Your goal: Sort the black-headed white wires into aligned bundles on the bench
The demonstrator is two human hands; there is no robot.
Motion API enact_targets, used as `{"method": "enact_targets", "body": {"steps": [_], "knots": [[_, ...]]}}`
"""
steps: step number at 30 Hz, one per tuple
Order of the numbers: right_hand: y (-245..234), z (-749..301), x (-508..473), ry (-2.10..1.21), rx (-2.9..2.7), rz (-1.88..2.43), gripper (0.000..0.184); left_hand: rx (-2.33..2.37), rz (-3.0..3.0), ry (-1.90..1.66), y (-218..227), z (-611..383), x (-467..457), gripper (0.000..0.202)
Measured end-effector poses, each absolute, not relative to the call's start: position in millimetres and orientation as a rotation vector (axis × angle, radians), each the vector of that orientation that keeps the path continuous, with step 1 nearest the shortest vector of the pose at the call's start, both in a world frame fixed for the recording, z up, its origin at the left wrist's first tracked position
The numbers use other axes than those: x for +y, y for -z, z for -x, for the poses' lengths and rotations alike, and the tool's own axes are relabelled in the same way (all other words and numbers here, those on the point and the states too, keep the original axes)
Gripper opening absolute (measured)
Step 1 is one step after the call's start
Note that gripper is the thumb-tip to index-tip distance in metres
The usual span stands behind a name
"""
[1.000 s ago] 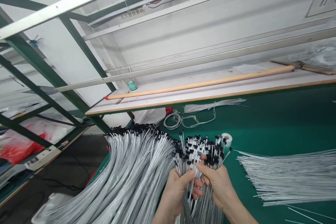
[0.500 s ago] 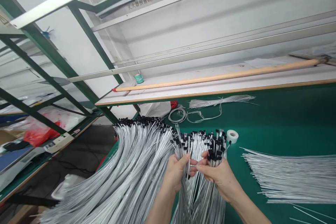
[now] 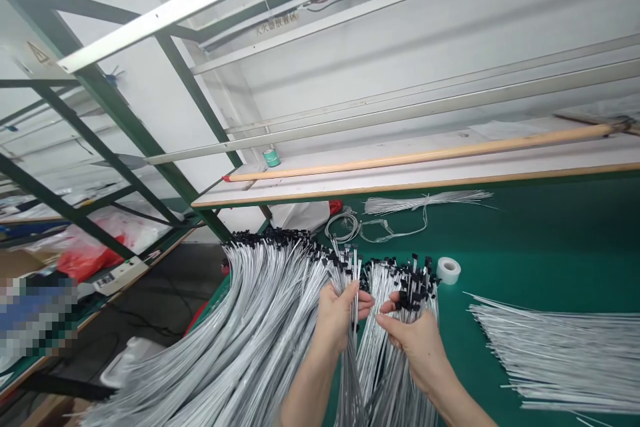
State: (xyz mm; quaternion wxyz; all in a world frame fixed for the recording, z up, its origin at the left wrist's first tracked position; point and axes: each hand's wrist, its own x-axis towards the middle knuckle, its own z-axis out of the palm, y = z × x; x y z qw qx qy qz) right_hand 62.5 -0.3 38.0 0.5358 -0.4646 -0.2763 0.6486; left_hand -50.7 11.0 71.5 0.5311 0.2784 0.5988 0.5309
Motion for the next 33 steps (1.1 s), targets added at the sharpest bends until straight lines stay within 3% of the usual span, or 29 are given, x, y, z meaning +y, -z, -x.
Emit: {"method": "enact_targets", "body": {"steps": [6, 17, 33], "knots": [[-42, -52, -4, -1.573, -0.774, 1.174, 0.029, 1.407, -0.636, -1.315, -66, 44, 17, 0.025], [-33, -51, -3, -1.598, -0.812, 1.195, 0.024, 1.426, -0.645, -1.309, -65, 38, 21, 0.019], [-18, -59, -3, -1.569, -0.696, 1.198, 0.035, 1.43, -0.701, -1.231, -66, 41, 21, 0.023]]}}
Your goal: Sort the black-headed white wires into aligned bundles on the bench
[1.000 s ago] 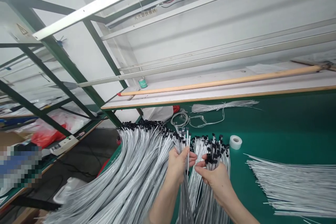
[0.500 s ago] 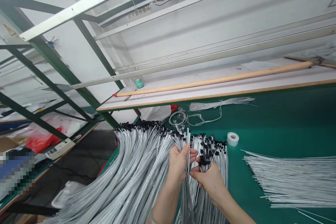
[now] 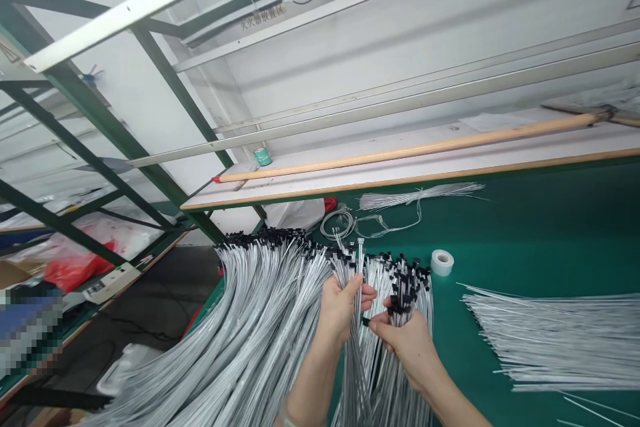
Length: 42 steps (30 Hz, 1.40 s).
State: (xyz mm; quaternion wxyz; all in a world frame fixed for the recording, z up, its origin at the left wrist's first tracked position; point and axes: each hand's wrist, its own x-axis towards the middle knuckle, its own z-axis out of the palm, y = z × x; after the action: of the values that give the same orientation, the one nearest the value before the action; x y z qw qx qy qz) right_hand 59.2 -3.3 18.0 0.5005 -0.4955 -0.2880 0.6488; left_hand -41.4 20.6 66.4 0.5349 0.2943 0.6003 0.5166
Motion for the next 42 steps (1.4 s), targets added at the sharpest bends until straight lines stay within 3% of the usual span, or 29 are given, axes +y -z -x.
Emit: {"method": "enact_targets", "body": {"steps": [13, 21, 30, 39, 42], "knots": [[-14, -74, 17, -1.468, -0.456, 1.073, 0.042, 1.369, -0.725, -0.982, -61, 51, -3, 0.027], [-13, -83, 16, -1.612, -0.63, 1.076, 0.03, 1.317, -0.722, -0.964, -53, 47, -2, 0.031], [-13, -81, 13, -1.68, -0.672, 0.977, 0.044, 1.257, -0.691, -0.974, -48, 43, 3, 0.038], [-12, -74, 13, -1.64, -0.78, 1.065, 0.023, 1.168, -0.708, -1.046, -48, 36, 4, 0.028], [-4, -75, 15, -1.651, -0.689, 0.989, 0.024, 1.172, -0.736, -0.999, -53, 39, 4, 0.027]]}}
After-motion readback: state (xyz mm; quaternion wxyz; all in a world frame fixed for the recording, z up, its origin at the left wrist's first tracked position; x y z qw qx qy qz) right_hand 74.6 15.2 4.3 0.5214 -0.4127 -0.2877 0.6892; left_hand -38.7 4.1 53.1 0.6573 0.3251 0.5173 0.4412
